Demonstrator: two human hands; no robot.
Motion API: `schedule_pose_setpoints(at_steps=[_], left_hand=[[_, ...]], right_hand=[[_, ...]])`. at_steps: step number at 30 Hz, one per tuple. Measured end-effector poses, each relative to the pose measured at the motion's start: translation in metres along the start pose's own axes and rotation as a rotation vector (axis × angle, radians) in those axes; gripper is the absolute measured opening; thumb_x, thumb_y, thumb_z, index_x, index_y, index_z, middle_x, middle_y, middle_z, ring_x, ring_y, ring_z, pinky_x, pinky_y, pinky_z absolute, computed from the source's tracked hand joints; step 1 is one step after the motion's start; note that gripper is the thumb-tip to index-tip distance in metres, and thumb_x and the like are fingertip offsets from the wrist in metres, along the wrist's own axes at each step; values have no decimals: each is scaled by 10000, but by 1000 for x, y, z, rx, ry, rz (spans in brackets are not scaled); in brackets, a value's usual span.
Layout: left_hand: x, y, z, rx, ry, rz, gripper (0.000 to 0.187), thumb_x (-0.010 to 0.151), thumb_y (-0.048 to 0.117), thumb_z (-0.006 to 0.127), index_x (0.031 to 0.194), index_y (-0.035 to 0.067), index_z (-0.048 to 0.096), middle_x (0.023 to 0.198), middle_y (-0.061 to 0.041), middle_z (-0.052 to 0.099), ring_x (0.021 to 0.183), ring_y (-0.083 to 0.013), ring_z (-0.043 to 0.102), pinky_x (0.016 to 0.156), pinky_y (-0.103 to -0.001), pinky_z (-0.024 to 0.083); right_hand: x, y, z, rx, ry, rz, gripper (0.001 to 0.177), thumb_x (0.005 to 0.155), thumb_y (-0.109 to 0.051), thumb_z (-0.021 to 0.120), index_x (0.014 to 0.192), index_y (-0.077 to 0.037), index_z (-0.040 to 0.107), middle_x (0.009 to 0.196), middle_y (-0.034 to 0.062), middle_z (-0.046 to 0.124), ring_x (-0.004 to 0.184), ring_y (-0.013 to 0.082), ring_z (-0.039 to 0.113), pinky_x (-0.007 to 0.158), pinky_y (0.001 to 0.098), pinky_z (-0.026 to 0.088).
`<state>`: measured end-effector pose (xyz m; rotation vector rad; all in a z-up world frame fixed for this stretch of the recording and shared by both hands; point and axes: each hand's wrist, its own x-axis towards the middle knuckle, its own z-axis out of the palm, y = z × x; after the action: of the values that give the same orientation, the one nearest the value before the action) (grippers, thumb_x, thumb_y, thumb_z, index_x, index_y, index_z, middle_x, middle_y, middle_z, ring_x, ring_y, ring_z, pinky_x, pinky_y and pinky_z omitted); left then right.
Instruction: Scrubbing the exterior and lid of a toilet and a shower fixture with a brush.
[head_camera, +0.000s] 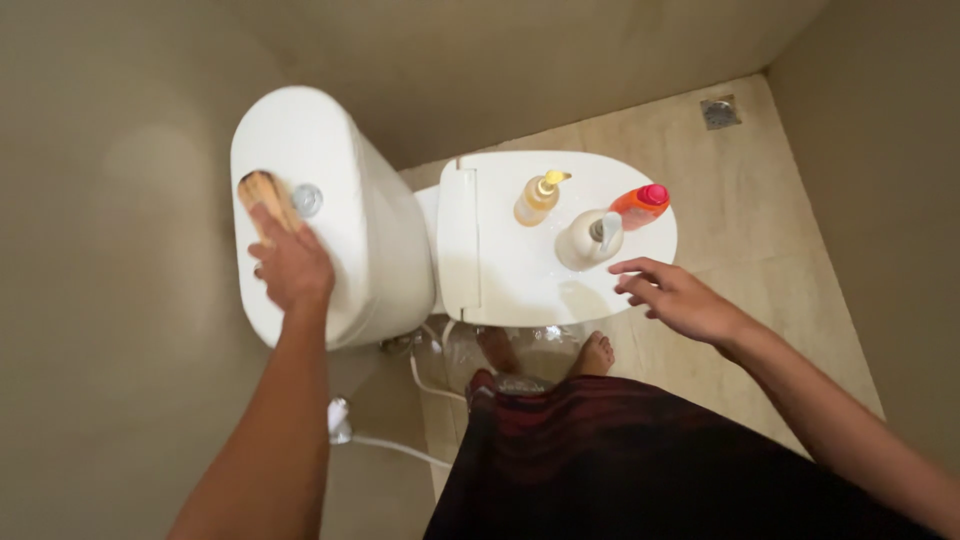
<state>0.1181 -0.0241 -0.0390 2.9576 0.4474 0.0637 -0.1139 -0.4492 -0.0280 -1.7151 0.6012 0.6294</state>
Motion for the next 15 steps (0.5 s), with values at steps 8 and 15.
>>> schedule_pose_setpoints(at_steps=[8, 15], left_hand=[[-69, 2, -53, 117, -179, 357, 732, 1016, 416, 555, 1641, 250, 212, 1133, -212, 552, 967, -407, 629, 733, -551, 566], [4, 13, -44, 26, -82, 500, 705, 1009, 364, 590, 1632, 232, 285, 1114, -224, 550, 946, -419, 625, 708, -539, 576]], right_hand=[[19, -54, 48, 43, 10, -57, 435, 994, -306, 478, 1381, -161, 617, 1222, 57, 708, 1122, 185, 674, 951, 363, 540], [38, -85, 77, 20, 28, -34, 439, 991, -324, 488, 1376, -159, 620, 1214, 46, 714, 1124, 174, 666, 951, 361, 530]])
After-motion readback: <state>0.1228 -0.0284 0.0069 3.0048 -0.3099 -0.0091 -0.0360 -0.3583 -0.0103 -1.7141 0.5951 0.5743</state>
